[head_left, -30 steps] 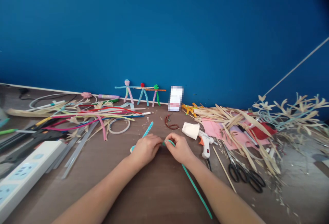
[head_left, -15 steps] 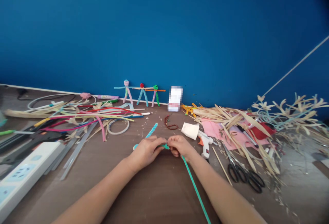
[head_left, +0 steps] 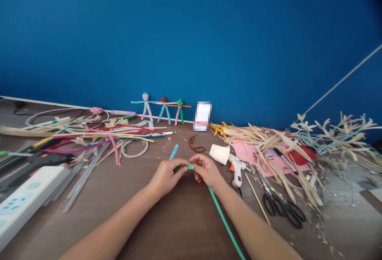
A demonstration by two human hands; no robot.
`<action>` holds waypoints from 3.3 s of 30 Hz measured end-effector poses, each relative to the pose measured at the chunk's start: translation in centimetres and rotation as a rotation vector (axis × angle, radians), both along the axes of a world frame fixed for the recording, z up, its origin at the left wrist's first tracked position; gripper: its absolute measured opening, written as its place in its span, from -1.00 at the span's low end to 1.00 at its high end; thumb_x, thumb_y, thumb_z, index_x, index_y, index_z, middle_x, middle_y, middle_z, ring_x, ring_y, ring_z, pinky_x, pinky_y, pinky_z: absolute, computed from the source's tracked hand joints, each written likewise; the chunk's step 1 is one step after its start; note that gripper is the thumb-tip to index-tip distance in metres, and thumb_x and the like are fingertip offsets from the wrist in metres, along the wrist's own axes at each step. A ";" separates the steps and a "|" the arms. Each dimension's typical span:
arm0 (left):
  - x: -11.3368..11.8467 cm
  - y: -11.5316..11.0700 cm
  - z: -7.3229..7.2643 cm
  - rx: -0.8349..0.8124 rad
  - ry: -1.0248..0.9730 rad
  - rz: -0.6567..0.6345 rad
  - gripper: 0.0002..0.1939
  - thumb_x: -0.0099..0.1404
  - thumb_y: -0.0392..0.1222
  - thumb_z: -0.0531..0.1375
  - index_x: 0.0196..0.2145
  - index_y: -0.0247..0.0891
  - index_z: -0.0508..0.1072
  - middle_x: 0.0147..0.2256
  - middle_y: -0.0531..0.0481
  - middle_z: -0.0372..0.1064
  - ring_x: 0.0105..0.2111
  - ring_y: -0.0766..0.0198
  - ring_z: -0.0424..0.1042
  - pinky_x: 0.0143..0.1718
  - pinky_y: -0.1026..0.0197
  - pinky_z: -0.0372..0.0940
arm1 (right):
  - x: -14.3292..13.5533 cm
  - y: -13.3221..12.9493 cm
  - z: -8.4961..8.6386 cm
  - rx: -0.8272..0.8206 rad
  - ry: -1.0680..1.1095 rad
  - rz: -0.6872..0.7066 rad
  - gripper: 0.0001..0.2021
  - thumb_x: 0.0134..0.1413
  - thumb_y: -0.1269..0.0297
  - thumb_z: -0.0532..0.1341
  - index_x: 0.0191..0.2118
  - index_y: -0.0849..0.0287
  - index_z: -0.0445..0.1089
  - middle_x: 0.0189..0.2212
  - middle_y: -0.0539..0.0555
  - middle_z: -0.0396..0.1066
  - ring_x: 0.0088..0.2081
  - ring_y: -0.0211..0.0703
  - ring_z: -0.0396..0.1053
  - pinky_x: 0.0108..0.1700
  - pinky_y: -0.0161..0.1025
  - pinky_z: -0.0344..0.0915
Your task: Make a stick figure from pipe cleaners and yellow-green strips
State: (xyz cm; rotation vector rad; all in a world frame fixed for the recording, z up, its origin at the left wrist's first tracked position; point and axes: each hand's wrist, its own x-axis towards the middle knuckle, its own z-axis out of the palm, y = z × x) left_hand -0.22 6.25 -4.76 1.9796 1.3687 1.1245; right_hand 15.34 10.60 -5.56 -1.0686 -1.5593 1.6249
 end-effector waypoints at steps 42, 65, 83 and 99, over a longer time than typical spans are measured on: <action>0.0 0.9 -0.5 -0.353 -0.667 0.205 -0.55 0.17 -0.08 0.02 -0.01 -0.29 0.07 -0.14 -0.18 0.29 -0.28 0.26 0.37 -0.22 0.11 0.28 | -0.2 -0.3 0.1 0.069 0.241 -0.187 -0.83 -0.08 0.21 0.12 -0.46 0.18 0.13 -0.68 -0.18 0.03 -0.75 -0.50 -0.07 -0.69 -0.43 -0.18; 0.3 0.5 0.5 -0.459 -0.751 0.181 -0.61 0.01 0.01 0.17 -0.26 -0.30 0.30 -0.38 -0.04 0.40 -0.40 0.31 0.36 -0.42 0.30 0.22 | 0.2 -0.6 0.3 0.294 0.353 -0.202 -0.91 -0.02 0.26 0.10 -0.43 0.16 0.20 -0.68 -0.14 0.04 -0.69 -0.43 0.01 -0.62 -0.39 -0.06; 0.5 -0.1 0.0 -1.108 -1.238 -0.131 -0.85 0.03 -0.27 0.21 -0.39 -0.31 0.33 -0.49 0.03 0.43 -0.57 0.40 0.40 -0.61 0.41 0.26 | 0.5 -0.2 0.5 0.340 0.442 -0.274 -0.95 0.02 0.31 0.09 -0.41 0.16 0.20 -0.63 -0.13 0.11 -0.67 -0.45 0.08 -0.62 -0.42 -0.01; 0.3 0.7 -0.2 -0.491 -0.693 0.229 -0.68 -0.09 -0.11 0.24 -0.38 -0.35 0.33 -0.66 0.14 0.25 -0.64 0.45 0.22 -0.58 0.40 0.16 | 0.3 0.2 -0.1 0.173 0.300 -0.290 -0.89 -0.03 0.27 0.08 -0.46 0.19 0.16 -0.66 -0.16 0.12 -0.74 -0.48 0.08 -0.71 -0.48 -0.02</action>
